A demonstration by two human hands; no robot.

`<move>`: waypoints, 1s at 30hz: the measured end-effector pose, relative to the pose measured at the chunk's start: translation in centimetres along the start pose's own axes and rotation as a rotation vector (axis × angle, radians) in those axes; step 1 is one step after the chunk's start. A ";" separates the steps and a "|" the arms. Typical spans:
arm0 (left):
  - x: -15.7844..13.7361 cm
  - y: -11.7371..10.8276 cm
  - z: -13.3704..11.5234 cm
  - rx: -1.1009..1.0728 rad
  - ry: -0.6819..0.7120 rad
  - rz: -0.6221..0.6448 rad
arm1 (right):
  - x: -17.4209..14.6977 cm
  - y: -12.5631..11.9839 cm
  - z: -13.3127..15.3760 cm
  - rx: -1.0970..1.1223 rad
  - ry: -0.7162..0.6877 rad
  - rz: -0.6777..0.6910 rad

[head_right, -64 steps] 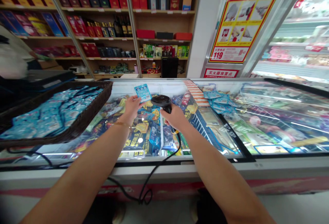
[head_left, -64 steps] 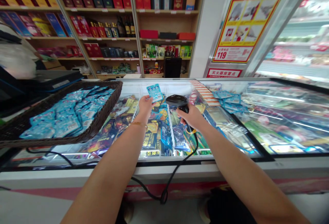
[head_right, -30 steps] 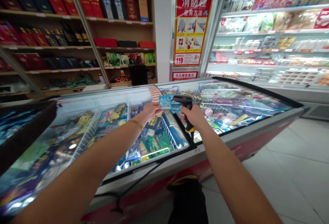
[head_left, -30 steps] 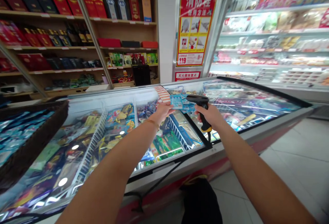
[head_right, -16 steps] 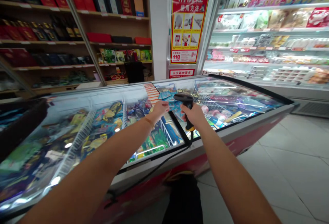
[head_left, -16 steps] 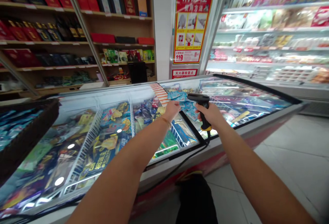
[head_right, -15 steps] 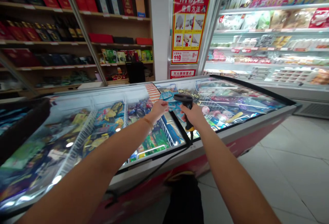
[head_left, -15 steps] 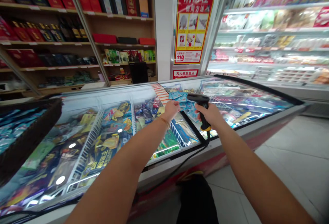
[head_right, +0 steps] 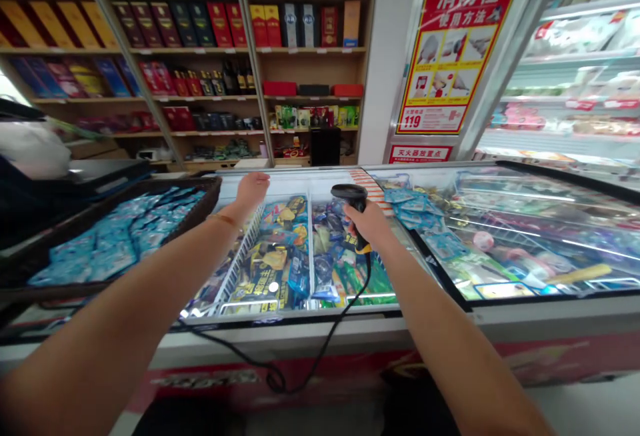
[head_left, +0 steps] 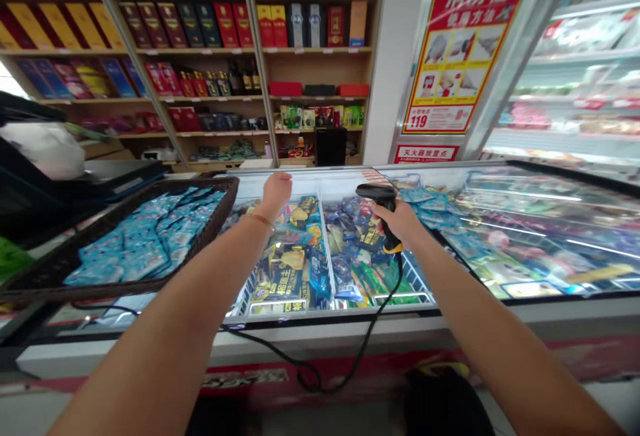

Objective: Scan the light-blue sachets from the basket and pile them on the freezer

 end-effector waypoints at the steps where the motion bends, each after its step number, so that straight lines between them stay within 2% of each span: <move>1: 0.6 -2.7 1.3 0.074 0.002 -0.042 | 0.2 1.3 0.4 -0.006 -0.014 0.016; 4: 1.8 -9.9 5.0 0.319 -0.013 -0.108 | 0.7 4.7 0.9 0.002 -0.023 0.065; 7: 2.0 -14.1 8.8 0.546 -0.032 -0.054 | 1.0 6.8 0.3 0.031 -0.012 0.091; 9: 1.5 -15.2 11.8 0.679 -0.077 0.039 | 1.1 7.3 -0.8 0.033 -0.001 0.091; 12: 0.5 -14.9 16.0 0.785 -0.148 0.176 | 1.1 7.2 -2.7 0.009 0.044 0.107; 16: 0.3 -13.5 18.9 0.774 -0.142 0.254 | 0.7 6.5 -3.6 0.004 0.077 0.128; 18: 0.6 -13.1 19.4 0.767 -0.131 0.277 | 0.5 6.2 -3.4 -0.010 0.076 0.124; 21: 0.9 -12.9 20.0 0.773 -0.184 0.309 | 0.0 6.4 -2.8 -0.057 0.052 0.135; 24: 0.8 -13.5 19.5 0.821 -0.211 0.261 | -0.4 6.8 -2.4 -0.087 0.026 0.163; 27: 0.6 -14.5 17.1 0.841 -0.158 0.132 | -0.6 6.9 -2.2 -0.091 0.026 0.164; 30: 0.7 -15.6 12.8 0.773 -0.002 -0.040 | -0.5 6.7 -2.3 -0.082 0.037 0.147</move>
Point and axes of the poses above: each hand's wrist, its own x-axis towards the middle knuckle, its own y-axis out of the palm, z = x × y, the point moved 9 cm from there along x, towards the middle knuckle, and after that the axes turned 8 degrees about y, right-handed, at the moved point
